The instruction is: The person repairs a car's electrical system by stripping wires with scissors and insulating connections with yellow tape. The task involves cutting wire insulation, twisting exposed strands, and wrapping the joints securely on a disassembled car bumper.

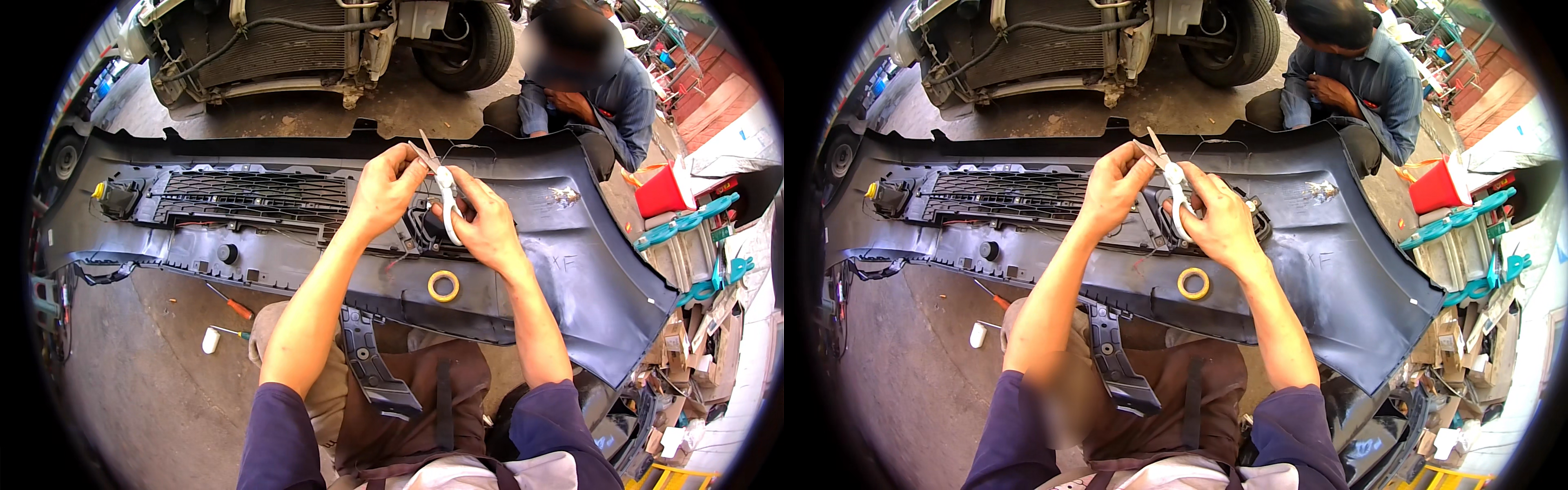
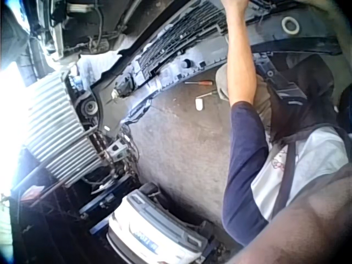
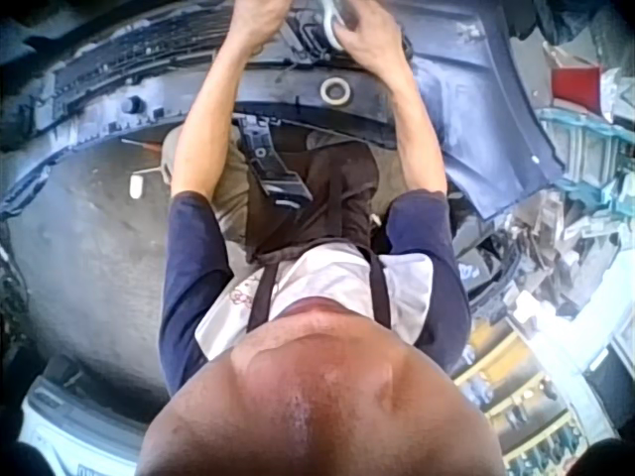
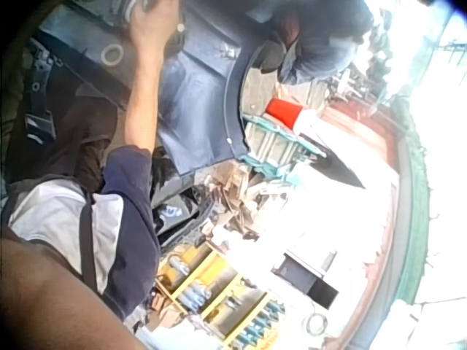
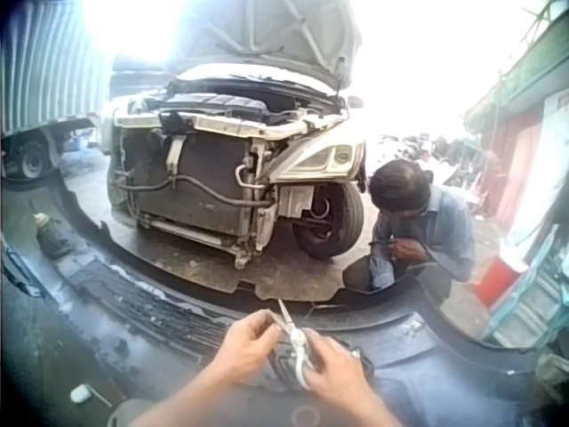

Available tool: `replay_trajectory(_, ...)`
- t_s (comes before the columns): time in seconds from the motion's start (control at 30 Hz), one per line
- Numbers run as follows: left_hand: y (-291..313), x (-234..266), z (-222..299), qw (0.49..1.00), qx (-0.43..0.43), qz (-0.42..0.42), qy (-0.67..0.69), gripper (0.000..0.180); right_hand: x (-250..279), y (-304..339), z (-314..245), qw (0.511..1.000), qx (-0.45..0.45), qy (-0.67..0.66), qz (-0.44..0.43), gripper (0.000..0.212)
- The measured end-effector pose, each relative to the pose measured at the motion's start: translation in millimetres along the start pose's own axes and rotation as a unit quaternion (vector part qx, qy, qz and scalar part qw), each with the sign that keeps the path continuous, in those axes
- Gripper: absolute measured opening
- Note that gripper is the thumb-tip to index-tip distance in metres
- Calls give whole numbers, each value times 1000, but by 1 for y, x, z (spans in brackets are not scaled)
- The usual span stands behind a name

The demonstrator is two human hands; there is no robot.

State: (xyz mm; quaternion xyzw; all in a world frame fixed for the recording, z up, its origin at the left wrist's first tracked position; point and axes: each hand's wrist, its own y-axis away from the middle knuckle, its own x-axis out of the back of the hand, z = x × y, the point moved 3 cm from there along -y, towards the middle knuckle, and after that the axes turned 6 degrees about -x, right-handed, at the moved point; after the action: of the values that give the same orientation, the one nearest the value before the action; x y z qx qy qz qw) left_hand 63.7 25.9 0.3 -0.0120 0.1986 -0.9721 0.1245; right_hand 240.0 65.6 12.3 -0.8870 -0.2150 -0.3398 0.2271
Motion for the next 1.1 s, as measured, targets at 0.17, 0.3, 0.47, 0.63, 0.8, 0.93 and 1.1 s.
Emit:
replay_trajectory(0.17,1,3,-3,999,18,-28,11,18,2,-1,9,999,25,-9,-19,55)
replay_trajectory(0.3,1,3,-2,999,19,-25,11,21,2,2,6,1000,19,4,-20,55)
replay_trajectory(0.47,-2,1,-1,999,32,-11,-4,20,7,5,-5,973,-80,-181,-121,49)
replay_trajectory(0.63,-2,-6,2,993,58,-34,99,23,8,8,9,862,-175,-411,-241,42)
replay_trajectory(0.8,-2,-9,4,984,78,-60,152,22,14,10,14,811,-178,-484,-279,43)
replay_trajectory(0.93,-3,-6,-1,974,89,-95,184,22,18,11,15,799,-183,-495,-288,42)
replay_trajectory(1.1,-3,-7,-2,966,94,-113,211,24,21,12,18,777,-165,-518,-318,43)
